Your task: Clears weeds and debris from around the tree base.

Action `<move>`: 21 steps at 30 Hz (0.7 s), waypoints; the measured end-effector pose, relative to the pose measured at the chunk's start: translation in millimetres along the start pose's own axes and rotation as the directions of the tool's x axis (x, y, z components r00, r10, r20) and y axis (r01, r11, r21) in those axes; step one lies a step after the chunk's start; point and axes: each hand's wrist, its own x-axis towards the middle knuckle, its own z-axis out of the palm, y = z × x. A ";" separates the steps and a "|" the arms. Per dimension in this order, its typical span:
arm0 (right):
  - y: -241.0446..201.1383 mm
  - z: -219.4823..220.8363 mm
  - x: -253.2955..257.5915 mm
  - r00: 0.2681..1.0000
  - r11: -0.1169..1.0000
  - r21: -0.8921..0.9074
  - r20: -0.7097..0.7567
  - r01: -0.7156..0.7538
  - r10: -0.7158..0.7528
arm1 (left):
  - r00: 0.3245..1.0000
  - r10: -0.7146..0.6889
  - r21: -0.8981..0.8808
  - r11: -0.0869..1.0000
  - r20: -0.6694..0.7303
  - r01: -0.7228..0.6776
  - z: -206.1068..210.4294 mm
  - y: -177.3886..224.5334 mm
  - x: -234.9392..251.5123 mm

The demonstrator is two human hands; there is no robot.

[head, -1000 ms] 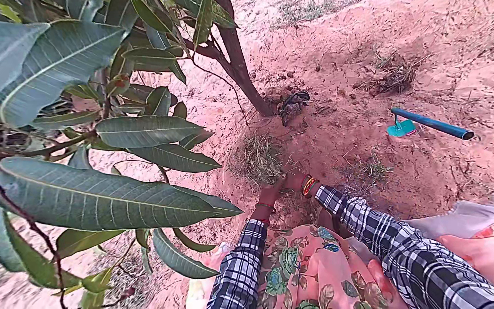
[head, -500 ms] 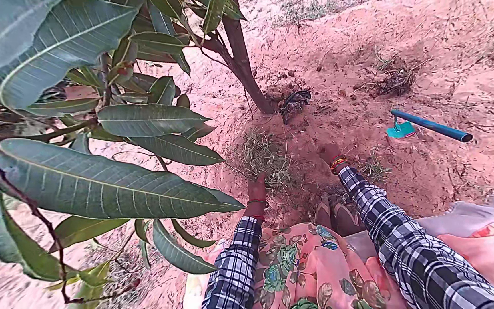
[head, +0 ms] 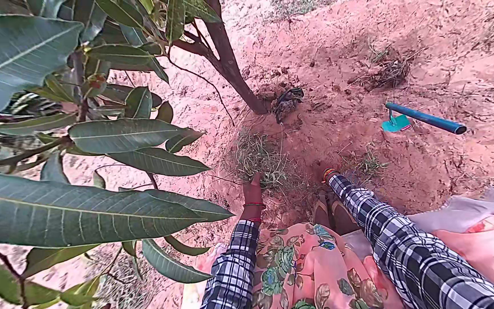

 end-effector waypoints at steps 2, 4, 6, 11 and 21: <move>-16.0 3.6 -13.4 0.999 0.999 -0.046 0.043 0.004 -0.002 | 1.000 -0.011 0.016 1.000 0.006 0.011 2.3 -0.1 -1.8; -43.3 0.9 -37.1 0.993 0.996 -0.084 0.118 0.007 0.003 | 1.000 -0.009 0.019 1.000 0.018 0.009 2.7 0.2 -3.1; -55.2 31.9 -46.9 1.000 1.000 -0.025 -0.024 0.013 -0.013 | 1.000 -0.008 0.016 1.000 0.022 0.008 2.0 0.5 -2.5; -78.9 56.2 -64.0 0.985 0.978 0.123 0.047 -0.171 0.166 | 0.999 -0.021 0.019 1.000 0.026 0.021 -0.2 0.4 -2.8; -105.0 -152.7 -158.0 0.922 0.920 -0.388 0.372 0.053 0.104 | 0.996 -0.022 0.128 0.992 0.088 0.011 -2.6 -4.5 -2.7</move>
